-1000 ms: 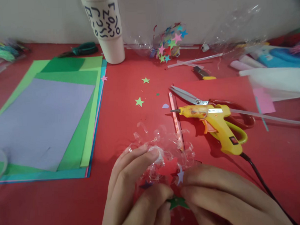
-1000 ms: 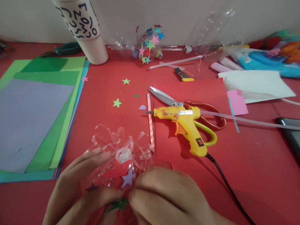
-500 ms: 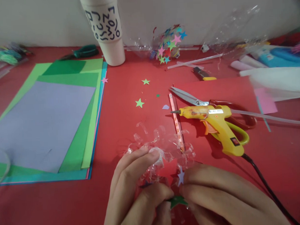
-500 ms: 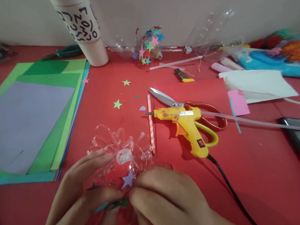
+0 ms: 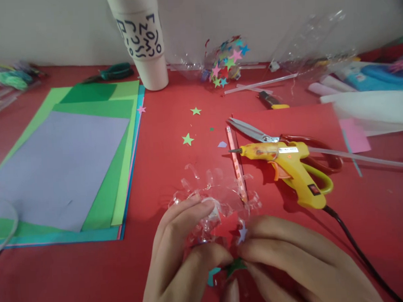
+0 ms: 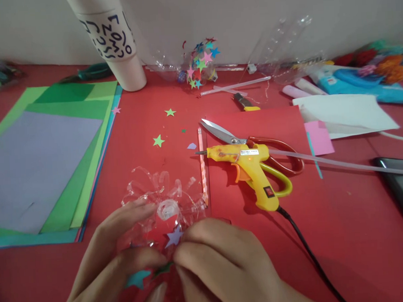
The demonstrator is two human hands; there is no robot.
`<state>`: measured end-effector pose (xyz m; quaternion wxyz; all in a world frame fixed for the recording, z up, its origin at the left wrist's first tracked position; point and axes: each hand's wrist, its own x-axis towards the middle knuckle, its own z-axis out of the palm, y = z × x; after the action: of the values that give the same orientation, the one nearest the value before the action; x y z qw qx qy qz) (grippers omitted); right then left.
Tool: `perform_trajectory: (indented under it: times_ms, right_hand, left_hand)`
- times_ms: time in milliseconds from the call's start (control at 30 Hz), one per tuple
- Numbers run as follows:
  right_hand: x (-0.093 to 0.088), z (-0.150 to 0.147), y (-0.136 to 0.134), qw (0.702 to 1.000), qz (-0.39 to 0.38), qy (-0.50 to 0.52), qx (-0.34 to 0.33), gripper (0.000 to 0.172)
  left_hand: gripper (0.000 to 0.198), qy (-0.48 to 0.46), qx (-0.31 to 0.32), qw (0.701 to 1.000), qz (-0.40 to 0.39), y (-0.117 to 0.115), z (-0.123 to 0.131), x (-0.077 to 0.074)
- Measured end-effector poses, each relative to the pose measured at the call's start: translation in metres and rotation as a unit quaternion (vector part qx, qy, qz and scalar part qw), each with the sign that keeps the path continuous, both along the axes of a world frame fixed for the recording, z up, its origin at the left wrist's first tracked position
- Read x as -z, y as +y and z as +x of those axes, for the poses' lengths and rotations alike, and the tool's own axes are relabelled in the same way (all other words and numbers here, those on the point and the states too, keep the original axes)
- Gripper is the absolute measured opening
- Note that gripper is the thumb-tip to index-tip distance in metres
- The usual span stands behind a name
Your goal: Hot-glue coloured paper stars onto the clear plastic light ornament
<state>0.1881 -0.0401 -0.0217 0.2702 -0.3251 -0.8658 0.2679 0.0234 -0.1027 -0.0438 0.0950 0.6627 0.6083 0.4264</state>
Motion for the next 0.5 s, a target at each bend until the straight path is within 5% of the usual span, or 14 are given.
perform_trajectory:
  times_ms: [500]
  right_hand:
    - [0.0012, -0.0050, 0.0012, 0.999, -0.020, 0.049, 0.002, 0.021]
  left_hand:
    - [0.021, -0.006, 0.006, 1.000, 0.010, 0.0026, -0.0016, 0.0012]
